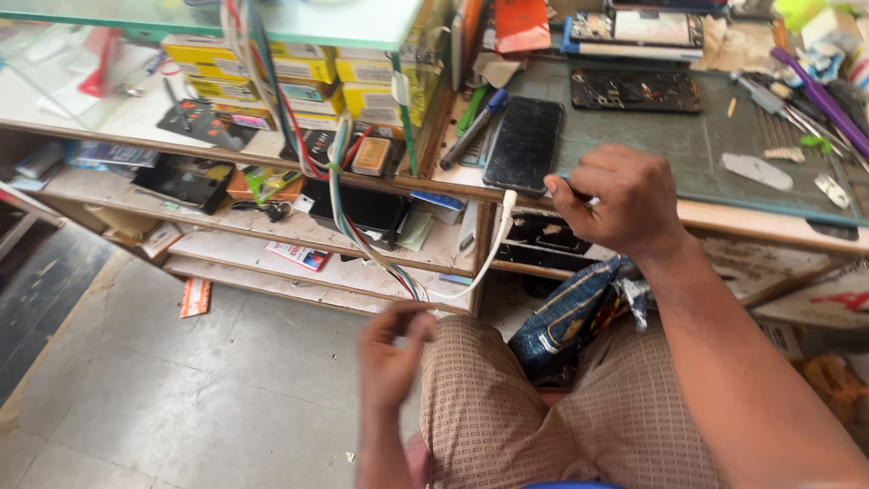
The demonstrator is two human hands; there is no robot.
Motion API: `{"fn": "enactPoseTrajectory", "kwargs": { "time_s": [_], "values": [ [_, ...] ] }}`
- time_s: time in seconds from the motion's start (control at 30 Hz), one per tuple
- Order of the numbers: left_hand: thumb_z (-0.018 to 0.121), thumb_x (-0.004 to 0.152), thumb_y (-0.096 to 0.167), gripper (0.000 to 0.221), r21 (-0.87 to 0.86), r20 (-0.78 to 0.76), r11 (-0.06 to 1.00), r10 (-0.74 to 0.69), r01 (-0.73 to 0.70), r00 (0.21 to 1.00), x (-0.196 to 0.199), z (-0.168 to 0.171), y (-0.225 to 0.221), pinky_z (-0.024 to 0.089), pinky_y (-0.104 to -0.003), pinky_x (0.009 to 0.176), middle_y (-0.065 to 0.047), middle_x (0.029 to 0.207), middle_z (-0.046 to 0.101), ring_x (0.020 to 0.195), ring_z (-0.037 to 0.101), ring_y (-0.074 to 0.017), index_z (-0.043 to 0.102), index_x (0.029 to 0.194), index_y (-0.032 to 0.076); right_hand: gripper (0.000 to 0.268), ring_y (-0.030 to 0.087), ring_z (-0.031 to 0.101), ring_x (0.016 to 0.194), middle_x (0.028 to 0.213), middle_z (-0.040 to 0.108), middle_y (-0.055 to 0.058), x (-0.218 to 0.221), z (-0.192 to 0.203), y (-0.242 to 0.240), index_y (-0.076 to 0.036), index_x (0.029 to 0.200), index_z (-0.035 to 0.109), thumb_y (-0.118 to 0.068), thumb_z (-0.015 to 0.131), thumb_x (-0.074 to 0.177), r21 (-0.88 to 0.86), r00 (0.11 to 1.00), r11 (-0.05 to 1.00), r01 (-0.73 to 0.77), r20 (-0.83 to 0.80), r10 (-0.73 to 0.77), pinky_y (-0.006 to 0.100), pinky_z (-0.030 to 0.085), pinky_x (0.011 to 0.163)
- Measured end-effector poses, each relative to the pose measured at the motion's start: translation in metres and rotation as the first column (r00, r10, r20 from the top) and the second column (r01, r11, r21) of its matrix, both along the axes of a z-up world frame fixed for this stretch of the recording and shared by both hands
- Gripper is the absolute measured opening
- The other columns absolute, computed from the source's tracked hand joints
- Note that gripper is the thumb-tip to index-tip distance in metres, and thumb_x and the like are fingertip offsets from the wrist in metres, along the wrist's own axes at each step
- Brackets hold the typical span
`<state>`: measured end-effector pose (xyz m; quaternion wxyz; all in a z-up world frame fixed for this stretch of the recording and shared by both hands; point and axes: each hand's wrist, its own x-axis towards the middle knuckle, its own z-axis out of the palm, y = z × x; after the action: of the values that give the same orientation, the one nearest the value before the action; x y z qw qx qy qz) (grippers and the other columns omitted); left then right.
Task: The person holds a smartphone and removes its back cover to expose the internal battery and components. They then reattach the back cover and connect a charging cable to the device, observing the charging indicator on the screen.
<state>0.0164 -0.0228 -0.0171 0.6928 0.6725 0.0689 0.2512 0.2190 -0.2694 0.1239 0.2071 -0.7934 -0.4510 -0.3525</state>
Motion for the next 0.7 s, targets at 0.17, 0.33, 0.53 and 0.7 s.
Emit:
{"fn": "enactPoseTrajectory", "kwargs": {
  "time_s": [0.17, 0.33, 0.53, 0.7],
  "values": [
    [0.065, 0.103, 0.015, 0.015, -0.016, -0.039, 0.901, 0.433, -0.434, 0.900, 0.003, 0.010, 0.081, 0.049, -0.027, 0.057, -0.003, 0.080, 0.068, 0.064, 0.057, -0.0107, 0.071, 0.099, 0.002, 0.039, 0.024, 0.054, 0.059, 0.063, 0.051, 0.006, 0.003, -0.002, -0.004, -0.008, 0.066, 0.061, -0.021, 0.076, 0.099, 0.061, 0.999, 0.997, -0.042, -0.032, 0.044, 0.041, 0.044, 0.055],
    [0.064, 0.109, 0.013, 0.012, -0.196, 0.201, 0.861, 0.503, -0.469, 0.841, 0.018, 0.065, 0.095, 0.047, -0.023, 0.062, -0.002, 0.080, 0.063, 0.070, 0.057, -0.0093, 0.067, 0.102, 0.003, 0.032, 0.026, 0.056, 0.055, 0.059, 0.054, 0.007, 0.003, 0.003, -0.007, -0.012, 0.063, 0.065, -0.021, 0.081, 0.089, 0.041, 0.997, 0.996, -0.079, 0.013, 0.078, 0.043, 0.044, 0.050],
    [0.065, 0.105, 0.010, 0.010, -0.004, 0.107, 0.989, 0.147, -0.148, 0.983, 0.054, 0.083, -0.020, 0.052, -0.023, 0.068, -0.003, 0.086, 0.067, 0.074, 0.061, -0.0101, 0.066, 0.104, 0.001, 0.017, 0.024, 0.064, 0.070, 0.073, 0.064, 0.005, -0.012, 0.011, -0.047, -0.010, 0.083, 0.071, -0.023, 0.078, 0.091, -0.021, 0.977, 0.985, -0.171, -0.133, 0.166, 0.039, 0.052, 0.060],
    [0.074, 0.092, 0.007, 0.010, 0.249, -0.055, 0.964, -0.079, 0.091, 0.995, 0.071, 0.049, -0.099, 0.053, -0.027, 0.071, -0.007, 0.081, 0.075, 0.075, 0.064, -0.0142, 0.077, 0.097, -0.001, 0.016, 0.023, 0.069, 0.079, 0.083, 0.070, 0.003, 0.003, 0.030, -0.118, -0.015, 0.087, 0.075, -0.030, 0.076, 0.090, -0.138, 0.973, 0.984, 0.114, -0.187, -0.139, 0.038, 0.054, 0.066]
  ]
}}
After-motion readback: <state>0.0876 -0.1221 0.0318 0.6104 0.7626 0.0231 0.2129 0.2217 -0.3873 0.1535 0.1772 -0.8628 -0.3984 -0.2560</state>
